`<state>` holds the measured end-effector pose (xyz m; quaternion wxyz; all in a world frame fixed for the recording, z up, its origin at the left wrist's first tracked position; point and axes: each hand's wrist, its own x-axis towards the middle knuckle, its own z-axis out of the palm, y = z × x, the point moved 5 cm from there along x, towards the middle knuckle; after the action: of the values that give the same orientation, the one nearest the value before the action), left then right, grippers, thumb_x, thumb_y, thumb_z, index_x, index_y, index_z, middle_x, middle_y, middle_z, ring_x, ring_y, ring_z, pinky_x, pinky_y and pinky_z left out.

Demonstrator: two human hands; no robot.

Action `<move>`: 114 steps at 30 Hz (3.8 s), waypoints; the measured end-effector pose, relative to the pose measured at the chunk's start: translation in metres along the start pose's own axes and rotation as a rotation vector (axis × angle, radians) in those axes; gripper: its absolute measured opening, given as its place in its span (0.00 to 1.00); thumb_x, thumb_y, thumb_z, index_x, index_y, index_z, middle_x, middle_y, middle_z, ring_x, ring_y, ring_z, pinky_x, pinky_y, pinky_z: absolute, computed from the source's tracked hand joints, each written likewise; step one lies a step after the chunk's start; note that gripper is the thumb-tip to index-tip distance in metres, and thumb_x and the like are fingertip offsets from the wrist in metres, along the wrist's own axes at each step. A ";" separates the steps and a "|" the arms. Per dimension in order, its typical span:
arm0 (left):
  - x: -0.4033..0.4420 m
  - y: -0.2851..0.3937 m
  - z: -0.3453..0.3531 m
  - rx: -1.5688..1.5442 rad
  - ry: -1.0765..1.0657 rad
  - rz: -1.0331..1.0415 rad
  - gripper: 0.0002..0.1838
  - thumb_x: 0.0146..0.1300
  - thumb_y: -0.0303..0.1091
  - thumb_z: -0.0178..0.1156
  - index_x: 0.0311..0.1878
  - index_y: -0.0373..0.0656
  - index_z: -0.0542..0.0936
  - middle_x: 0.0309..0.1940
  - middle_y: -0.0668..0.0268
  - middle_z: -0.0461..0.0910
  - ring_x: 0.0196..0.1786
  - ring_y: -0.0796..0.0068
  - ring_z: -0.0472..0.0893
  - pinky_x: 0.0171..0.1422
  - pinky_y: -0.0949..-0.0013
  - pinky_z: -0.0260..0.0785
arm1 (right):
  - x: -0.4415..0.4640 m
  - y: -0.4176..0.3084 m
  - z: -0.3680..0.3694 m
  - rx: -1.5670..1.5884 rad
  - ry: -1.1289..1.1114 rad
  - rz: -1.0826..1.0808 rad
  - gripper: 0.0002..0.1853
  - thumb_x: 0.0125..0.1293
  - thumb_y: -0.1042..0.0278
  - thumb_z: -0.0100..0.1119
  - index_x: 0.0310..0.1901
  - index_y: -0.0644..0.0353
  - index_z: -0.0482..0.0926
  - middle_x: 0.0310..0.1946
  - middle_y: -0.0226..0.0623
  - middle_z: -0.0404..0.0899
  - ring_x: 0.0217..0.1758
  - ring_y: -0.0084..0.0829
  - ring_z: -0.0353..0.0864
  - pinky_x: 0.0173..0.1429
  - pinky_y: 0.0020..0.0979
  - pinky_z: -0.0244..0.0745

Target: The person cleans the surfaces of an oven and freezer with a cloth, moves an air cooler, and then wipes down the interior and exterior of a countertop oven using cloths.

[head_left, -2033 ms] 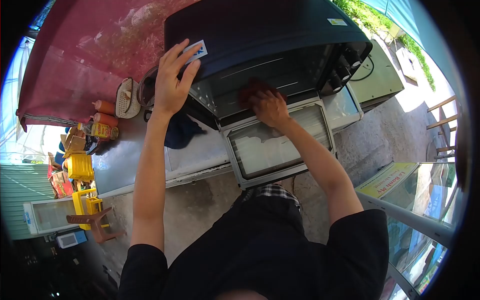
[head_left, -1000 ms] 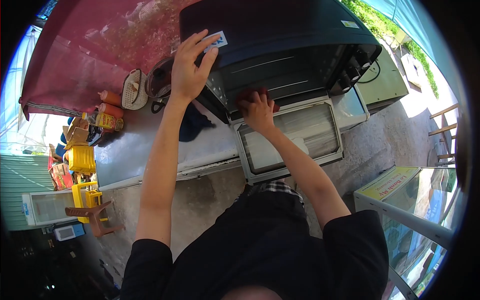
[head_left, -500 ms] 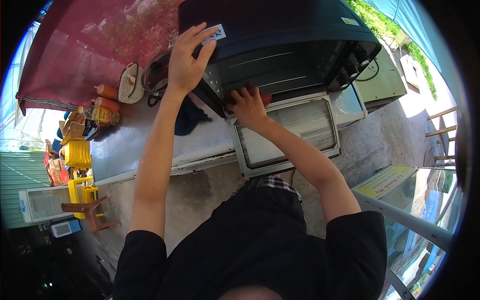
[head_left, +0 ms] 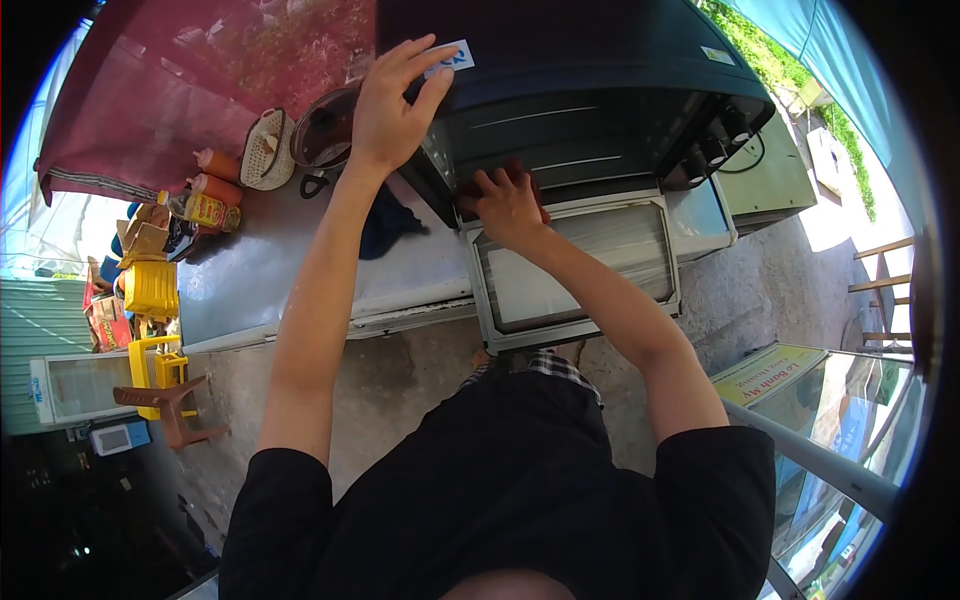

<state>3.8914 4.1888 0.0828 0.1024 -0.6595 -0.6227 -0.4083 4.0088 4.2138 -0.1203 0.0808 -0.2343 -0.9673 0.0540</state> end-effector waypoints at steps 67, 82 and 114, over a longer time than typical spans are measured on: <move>0.002 0.004 -0.002 -0.101 -0.076 -0.097 0.15 0.72 0.32 0.51 0.56 0.44 0.83 0.62 0.61 0.78 0.70 0.62 0.71 0.75 0.61 0.56 | -0.053 0.126 -0.012 0.023 0.532 0.418 0.12 0.57 0.72 0.57 0.43 0.49 0.83 0.42 0.44 0.78 0.45 0.46 0.77 0.53 0.42 0.75; 0.001 0.006 0.000 -0.005 -0.114 -0.175 0.20 0.74 0.38 0.44 0.59 0.47 0.81 0.65 0.60 0.76 0.72 0.60 0.69 0.79 0.59 0.53 | 0.103 0.212 0.041 -0.151 0.288 0.682 0.27 0.65 0.59 0.53 0.64 0.62 0.72 0.67 0.57 0.66 0.73 0.64 0.58 0.72 0.61 0.56; -0.002 0.010 0.000 0.085 -0.105 -0.161 0.19 0.76 0.37 0.44 0.61 0.47 0.81 0.64 0.61 0.77 0.72 0.60 0.69 0.78 0.59 0.54 | 0.030 0.095 -0.047 0.368 0.503 0.185 0.13 0.56 0.66 0.59 0.42 0.48 0.87 0.47 0.33 0.80 0.58 0.39 0.75 0.59 0.44 0.70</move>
<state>3.9005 4.1848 0.0854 0.0643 -0.6229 -0.6950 -0.3534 4.0328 4.3152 -0.0841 0.3529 -0.3087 -0.8657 0.1754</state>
